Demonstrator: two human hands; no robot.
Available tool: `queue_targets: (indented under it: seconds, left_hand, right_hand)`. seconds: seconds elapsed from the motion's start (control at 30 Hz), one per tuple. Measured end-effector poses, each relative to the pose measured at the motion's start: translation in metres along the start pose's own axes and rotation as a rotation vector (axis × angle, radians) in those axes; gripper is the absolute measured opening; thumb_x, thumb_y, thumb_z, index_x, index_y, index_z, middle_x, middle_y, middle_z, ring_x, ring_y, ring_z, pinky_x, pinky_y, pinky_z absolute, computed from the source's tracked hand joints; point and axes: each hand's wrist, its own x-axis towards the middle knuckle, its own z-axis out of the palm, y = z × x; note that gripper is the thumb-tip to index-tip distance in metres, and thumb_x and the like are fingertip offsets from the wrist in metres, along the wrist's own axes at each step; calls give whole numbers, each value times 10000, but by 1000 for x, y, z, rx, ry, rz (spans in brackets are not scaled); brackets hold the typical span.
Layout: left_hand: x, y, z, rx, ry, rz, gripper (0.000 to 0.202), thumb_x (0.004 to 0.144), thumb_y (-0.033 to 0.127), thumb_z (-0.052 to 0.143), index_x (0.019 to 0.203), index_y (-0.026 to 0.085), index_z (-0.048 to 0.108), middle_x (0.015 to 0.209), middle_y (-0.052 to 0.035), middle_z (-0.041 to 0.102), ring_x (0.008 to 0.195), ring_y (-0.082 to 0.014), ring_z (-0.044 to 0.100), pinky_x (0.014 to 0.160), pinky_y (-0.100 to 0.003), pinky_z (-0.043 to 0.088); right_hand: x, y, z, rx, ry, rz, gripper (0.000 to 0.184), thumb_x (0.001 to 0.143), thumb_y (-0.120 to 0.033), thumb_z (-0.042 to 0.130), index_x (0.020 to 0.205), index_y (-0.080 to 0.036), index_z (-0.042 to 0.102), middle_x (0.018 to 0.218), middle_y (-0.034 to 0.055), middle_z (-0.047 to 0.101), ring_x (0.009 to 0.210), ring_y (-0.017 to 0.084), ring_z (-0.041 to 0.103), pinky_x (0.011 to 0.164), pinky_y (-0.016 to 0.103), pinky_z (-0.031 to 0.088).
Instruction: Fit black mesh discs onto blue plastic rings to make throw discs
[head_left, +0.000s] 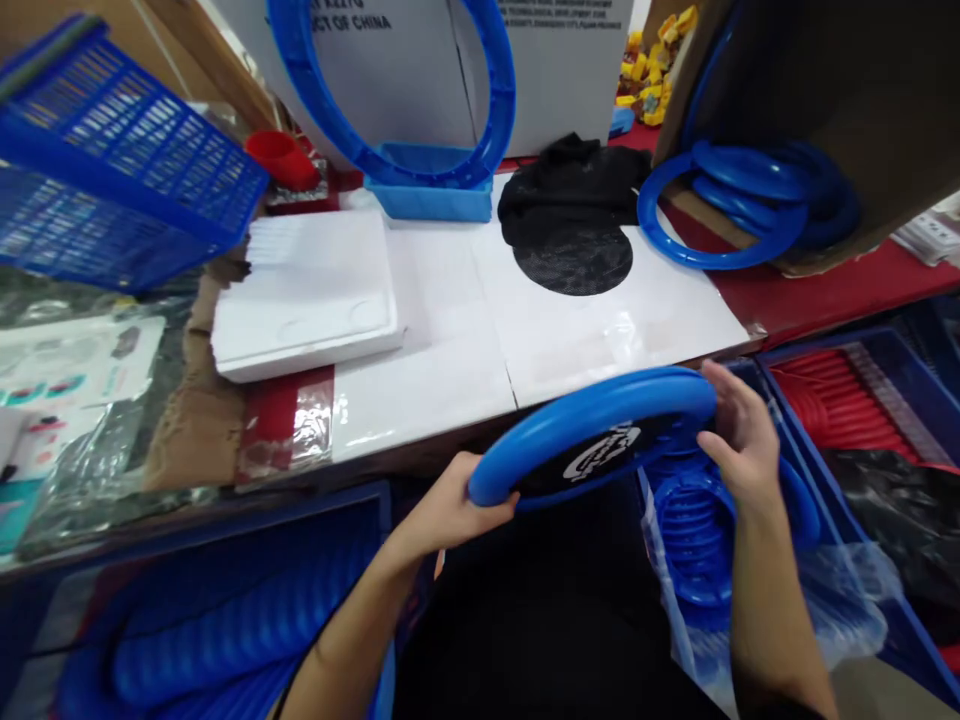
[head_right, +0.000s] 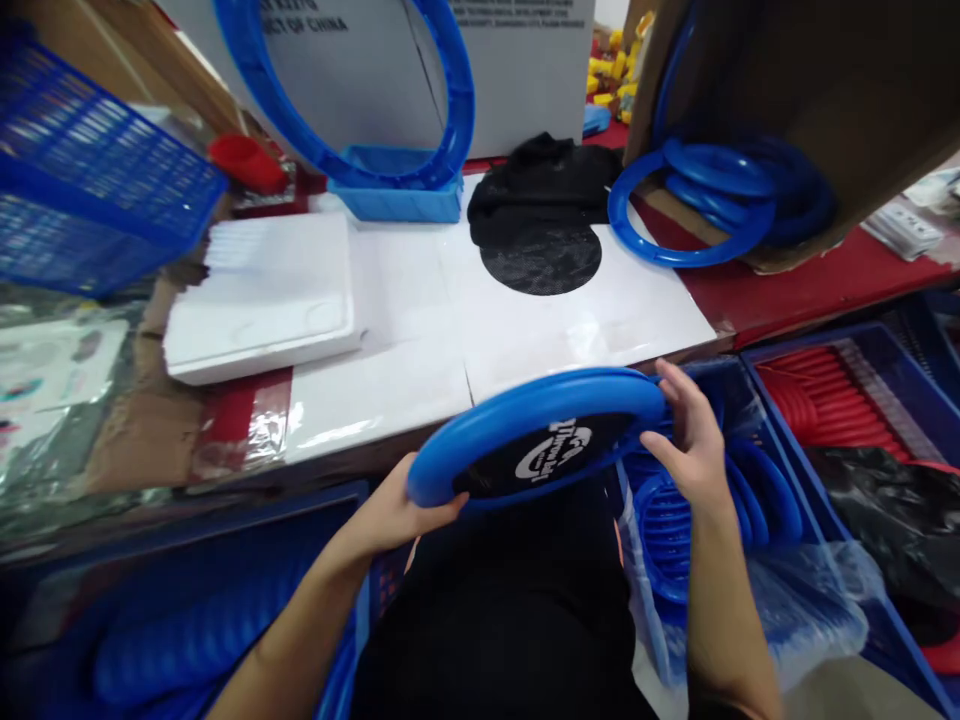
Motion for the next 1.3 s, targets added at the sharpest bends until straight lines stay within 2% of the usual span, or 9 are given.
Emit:
queue_targets:
  seconds: [0.17,0.23,0.33,0.6,0.77,0.9,1.03,1.2,1.3]
  left_hand:
    - [8,49,16,516,-389,129,104,778,83,658,768,187,664,693,51,613,616,-102,518,607,-230,364]
    - [10,58,23,591,-422,159,114,790,89,643,803,193,689,718,48,656,623,-107,560,626,-229,381]
    - [9,57,22,642,-418,189,140,813,93,649,845,204,728,746,39,707,636,-119,619,648,-230,415]
    - [-6,60,19,602,-334,386,671,917,198,754,1562,273,587,1371,-66,777,1131,-245,789,998,-327,590]
    - [0,70,31,556,-256,696,376,989,271,754,1357,221,698,1149,-77,827,966,-211,809,892,-292,621]
    - [18,37,0,295,-212,879,361,944,380,838,1244,197,754,1041,-100,833,950,-249,808,961,-387,643]
    - [25,17,-30,147,-262,798,376,944,429,834,1215,185,741,1063,-134,820,988,-282,809,923,-425,668]
    - [12,59,4,590,-329,693,690,875,450,902,1466,217,632,1230,-117,805,1031,-246,808,912,-327,643]
    - [8,81,34,750,-223,792,546,969,436,804,1424,184,635,1125,-88,818,900,-217,809,792,-298,628]
  right_hand:
    - [33,-111,24,-441,-771,-235,593,788,-335,962,1343,-398,763,1360,40,777,1318,391,681,1233,624,451]
    - [37,-129,42,-455,-916,-247,411,863,-308,897,1259,-350,792,1153,47,824,1043,317,761,1019,506,585]
    - [35,-130,59,-505,-1018,-326,182,949,-298,807,1128,-276,786,924,39,788,754,215,693,682,341,504]
    - [29,-138,63,-845,-1169,-663,181,1105,-294,580,1194,-141,617,870,49,715,693,177,623,591,322,307]
    - [32,-146,66,-875,-1151,-664,299,1098,-360,596,1323,-164,585,1004,87,777,803,205,709,632,311,398]
    - [46,-143,35,-836,-1125,-485,422,992,-298,683,1391,-215,575,1154,98,786,953,243,749,749,324,491]
    - [54,-128,11,-727,-1072,-366,307,919,-206,693,1220,-218,633,1026,34,774,846,188,720,759,303,468]
    - [44,-114,29,-854,-1118,-458,199,939,-233,696,1120,-193,625,907,16,729,726,175,639,644,311,321]
    - [40,-117,39,-909,-1135,-489,130,967,-260,692,1033,-192,603,855,11,706,675,164,594,618,322,250]
